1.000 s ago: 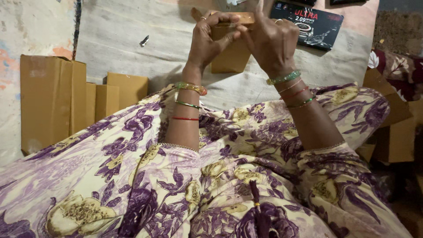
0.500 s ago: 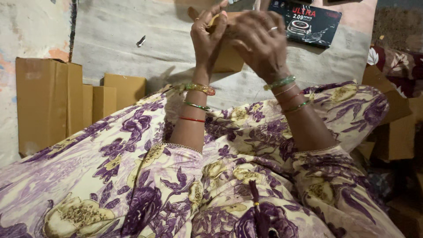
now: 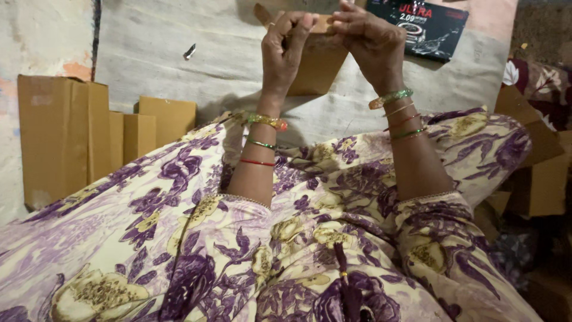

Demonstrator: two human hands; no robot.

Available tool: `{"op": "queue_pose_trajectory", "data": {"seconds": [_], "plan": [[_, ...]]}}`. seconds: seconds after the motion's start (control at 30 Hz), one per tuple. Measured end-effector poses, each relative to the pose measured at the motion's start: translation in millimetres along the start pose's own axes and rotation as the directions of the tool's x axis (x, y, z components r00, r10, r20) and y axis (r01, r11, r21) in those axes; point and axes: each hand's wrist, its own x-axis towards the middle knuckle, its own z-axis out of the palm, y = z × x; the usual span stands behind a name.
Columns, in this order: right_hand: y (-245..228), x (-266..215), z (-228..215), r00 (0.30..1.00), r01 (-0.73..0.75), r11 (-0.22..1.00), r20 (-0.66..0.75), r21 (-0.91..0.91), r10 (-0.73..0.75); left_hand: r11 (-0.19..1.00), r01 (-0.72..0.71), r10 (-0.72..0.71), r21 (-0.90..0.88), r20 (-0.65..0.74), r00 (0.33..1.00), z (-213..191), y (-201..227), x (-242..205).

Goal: The person places a smartwatch box into a cardboard shipping box, folds the flaps, and seals the box with tape. The process is repeated for multiple units.

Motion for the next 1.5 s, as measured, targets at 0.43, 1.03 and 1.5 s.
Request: {"op": "queue_pose_trajectory", "data": {"seconds": [0.43,1.03,1.5], "plan": [[-28.8,0.7,-6.9,0.995,0.038,0.998,-0.086,-0.046,-0.042,0.997,-0.056,0.053,0.045,0.070,0.996,12.4,8.8,-9.6],[50.3,-99.2,8.8,0.648,-0.762,0.606,-0.264,-0.229,0.714,0.186,0.522,-0.729,0.832,-0.239,0.641,-28.1,-11.8,-26.7],[71.4,-92.0,9.2,0.674,-0.737,0.672,-0.160,-0.074,0.721,0.522,0.656,-0.707,0.545,-0.154,0.690,-38.7,-27.3,-38.9]]}}
